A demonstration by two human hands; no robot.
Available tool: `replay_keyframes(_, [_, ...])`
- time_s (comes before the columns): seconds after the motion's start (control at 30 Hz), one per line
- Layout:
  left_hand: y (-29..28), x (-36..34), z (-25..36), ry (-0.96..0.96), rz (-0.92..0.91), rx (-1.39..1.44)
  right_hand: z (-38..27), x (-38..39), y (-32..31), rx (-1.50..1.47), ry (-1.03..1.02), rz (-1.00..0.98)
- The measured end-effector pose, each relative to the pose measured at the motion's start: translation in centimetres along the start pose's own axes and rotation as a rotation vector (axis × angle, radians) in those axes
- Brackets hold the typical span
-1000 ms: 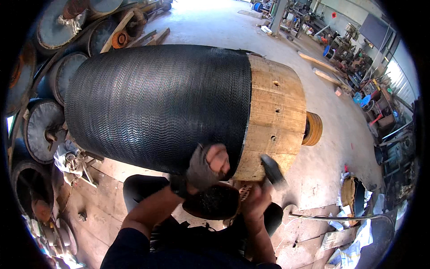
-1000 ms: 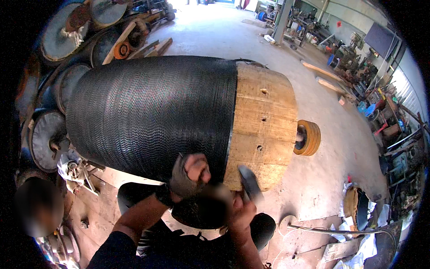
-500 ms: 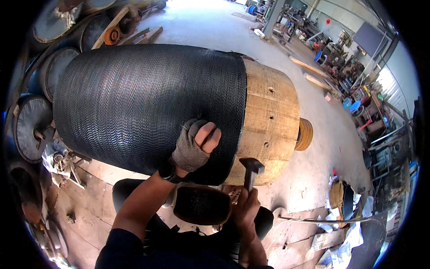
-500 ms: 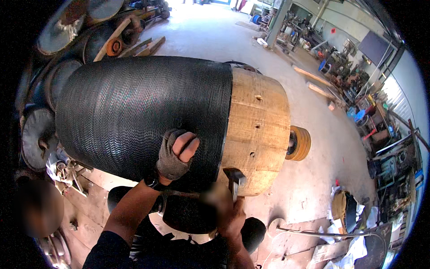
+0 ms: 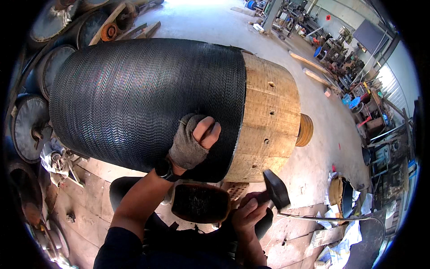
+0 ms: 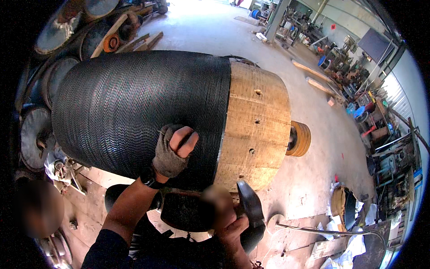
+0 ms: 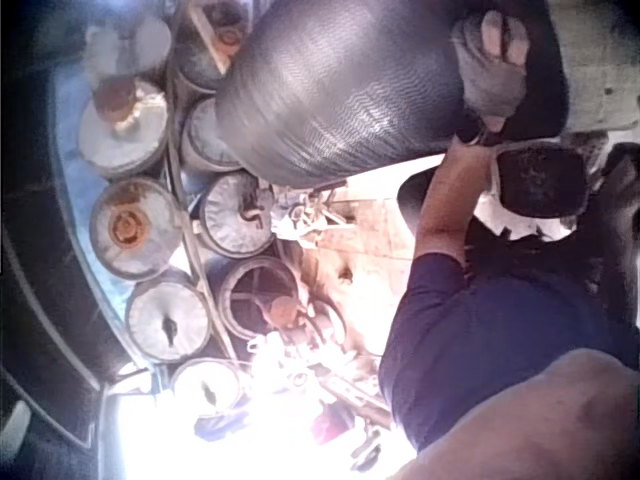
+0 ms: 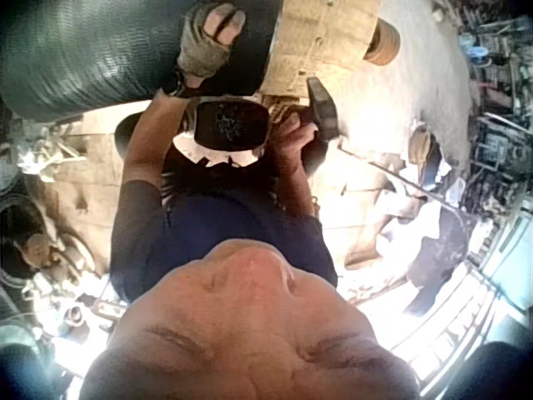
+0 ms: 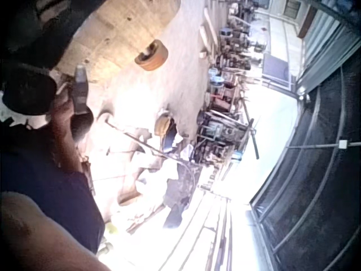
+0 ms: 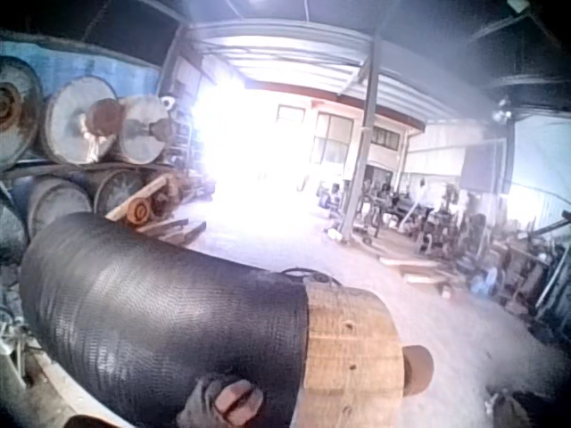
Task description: The person hammers a metal strip onto the edge of a black-wrapped cylindrical wooden drum. They hold the metal band in place with one hand while using a hammer to drive small nails along the rim.
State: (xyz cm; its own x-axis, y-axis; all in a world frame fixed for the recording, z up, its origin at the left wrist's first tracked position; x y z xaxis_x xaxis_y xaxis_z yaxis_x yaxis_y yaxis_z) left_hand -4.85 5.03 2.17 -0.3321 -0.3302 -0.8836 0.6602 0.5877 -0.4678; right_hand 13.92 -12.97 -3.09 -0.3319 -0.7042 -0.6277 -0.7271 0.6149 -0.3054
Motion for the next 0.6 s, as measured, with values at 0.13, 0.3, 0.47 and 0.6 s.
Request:
replay_keyframes(0.13, [0.2, 0.1, 0.0, -0.007, 0.005, -0.01, 3.4, -0.1, 2.4, 0.393, 0.276, -0.188])
replay_keyframes(0.3, [0.1, -0.5, 0.3, -0.021, 0.019, 0.002, 0.8, 0.5, 0.9, 0.011, 0.106, 0.029])
replay_keyframes(0.47, [0.2, -0.8, 0.0, -0.018, 0.015, -0.004, 2.3, -0.5, 1.7, 0.288, 0.366, -0.189])
replay_keyframes(0.6, [0.4, -1.3, 0.0, -0.037, 0.032, -0.025, -0.9, -1.0, 0.2, -0.052, 0.108, 0.007])
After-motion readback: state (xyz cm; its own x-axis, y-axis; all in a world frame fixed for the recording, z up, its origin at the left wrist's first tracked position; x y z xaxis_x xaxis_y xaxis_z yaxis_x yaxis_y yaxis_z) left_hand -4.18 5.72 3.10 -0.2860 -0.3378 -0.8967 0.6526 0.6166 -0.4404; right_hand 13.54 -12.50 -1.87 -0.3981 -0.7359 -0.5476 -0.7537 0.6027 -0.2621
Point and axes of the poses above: each hand's wrist, its own x-axis away from the middle knuckle, its own y-axis out of the palm, z = x × y, the point moved 1 cm from there along -x, towards the middle knuckle, and after that the axes turned 3 degrees about -y, right-handed, at the moved point
